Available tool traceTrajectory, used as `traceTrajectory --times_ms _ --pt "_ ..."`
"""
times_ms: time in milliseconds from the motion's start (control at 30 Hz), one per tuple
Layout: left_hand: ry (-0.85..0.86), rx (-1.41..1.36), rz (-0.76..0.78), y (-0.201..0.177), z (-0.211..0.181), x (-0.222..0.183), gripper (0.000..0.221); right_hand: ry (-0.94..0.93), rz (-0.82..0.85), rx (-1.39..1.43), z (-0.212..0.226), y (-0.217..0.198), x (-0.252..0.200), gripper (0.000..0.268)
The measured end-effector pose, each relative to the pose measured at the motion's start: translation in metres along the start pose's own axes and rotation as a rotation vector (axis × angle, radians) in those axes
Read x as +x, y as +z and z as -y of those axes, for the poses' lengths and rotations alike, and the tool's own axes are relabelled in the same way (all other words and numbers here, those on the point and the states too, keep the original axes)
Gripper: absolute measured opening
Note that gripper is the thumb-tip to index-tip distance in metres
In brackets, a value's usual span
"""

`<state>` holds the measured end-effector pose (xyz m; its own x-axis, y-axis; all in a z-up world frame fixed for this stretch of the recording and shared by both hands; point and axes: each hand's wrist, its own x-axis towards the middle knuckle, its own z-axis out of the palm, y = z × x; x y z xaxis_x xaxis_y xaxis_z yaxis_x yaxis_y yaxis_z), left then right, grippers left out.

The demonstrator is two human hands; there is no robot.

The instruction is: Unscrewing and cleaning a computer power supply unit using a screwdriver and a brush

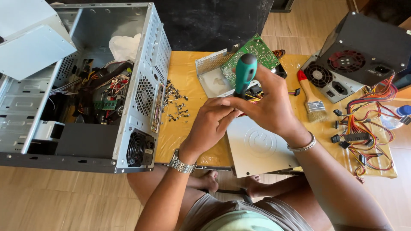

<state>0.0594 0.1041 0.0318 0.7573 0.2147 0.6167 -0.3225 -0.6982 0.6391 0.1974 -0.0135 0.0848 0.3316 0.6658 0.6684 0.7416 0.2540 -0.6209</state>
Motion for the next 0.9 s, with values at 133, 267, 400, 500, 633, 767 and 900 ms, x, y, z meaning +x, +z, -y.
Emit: traceTrajectory --times_ms 133,267,400,500,633,767,900 --pt "0.016 0.009 0.048 -0.01 -0.01 0.0 0.013 0.01 0.064 0.159 0.005 0.0 -0.006 0.028" --pt "0.048 0.021 -0.018 -0.002 0.001 -0.001 0.012 -0.036 -0.002 0.03 0.004 0.001 -0.004 0.039" --pt "0.039 0.066 0.049 -0.005 0.007 -0.006 0.013 0.005 0.116 0.256 0.016 0.001 -0.001 0.018" --pt "0.068 0.12 0.001 -0.004 0.003 -0.005 0.014 -0.013 0.02 0.125 0.005 0.0 -0.003 0.032" --pt "0.097 0.138 0.056 -0.006 -0.006 -0.001 0.011 -0.044 0.126 0.153 0.025 0.0 0.001 0.03" --pt "0.108 0.12 -0.047 -0.01 -0.018 0.006 0.01 0.089 0.061 0.225 0.004 0.008 -0.01 0.021" --pt "0.119 0.109 -0.121 0.0 0.002 -0.005 0.009 0.079 0.093 0.256 0.022 0.003 -0.003 0.016"
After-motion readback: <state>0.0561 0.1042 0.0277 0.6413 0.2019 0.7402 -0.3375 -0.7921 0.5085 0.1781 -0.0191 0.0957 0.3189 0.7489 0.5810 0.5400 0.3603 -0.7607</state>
